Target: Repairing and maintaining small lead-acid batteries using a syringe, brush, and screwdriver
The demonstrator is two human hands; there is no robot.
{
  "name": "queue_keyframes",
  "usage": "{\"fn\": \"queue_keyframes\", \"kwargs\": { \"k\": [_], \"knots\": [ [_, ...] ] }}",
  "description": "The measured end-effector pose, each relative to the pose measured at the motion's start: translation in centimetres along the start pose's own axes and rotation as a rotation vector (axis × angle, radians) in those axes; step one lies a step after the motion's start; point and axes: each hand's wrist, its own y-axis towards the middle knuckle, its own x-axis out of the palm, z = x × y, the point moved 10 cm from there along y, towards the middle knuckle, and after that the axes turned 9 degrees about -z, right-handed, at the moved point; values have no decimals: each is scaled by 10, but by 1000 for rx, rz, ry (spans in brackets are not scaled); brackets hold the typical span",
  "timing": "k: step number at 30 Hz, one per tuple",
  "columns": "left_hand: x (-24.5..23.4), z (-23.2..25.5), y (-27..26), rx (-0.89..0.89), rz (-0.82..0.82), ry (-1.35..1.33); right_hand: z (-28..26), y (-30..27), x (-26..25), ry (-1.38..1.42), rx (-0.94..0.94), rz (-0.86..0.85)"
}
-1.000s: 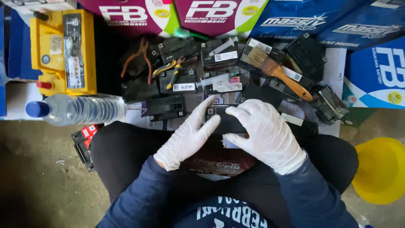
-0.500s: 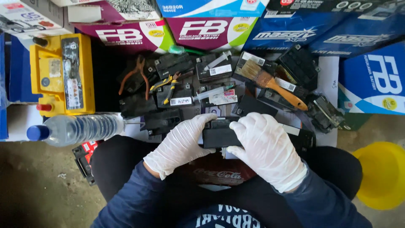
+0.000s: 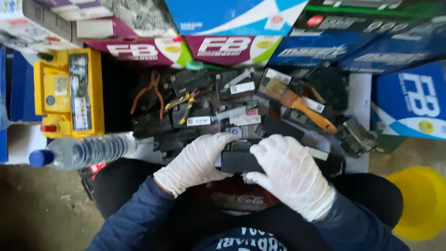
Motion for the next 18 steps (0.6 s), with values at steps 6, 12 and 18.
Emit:
{"fn": "queue_keyframes", "kwargs": {
  "k": [6, 12, 18],
  "knots": [
    [5, -4, -7, 14, 19, 19, 6, 2, 9, 151, -22, -8],
    [3, -7, -5, 43, -5, 7, 14, 16, 5, 409, -102, -163],
    [2, -6, -3, 79, -36, -97, 19, 23, 0, 695, -114, -233]
  ]
}}
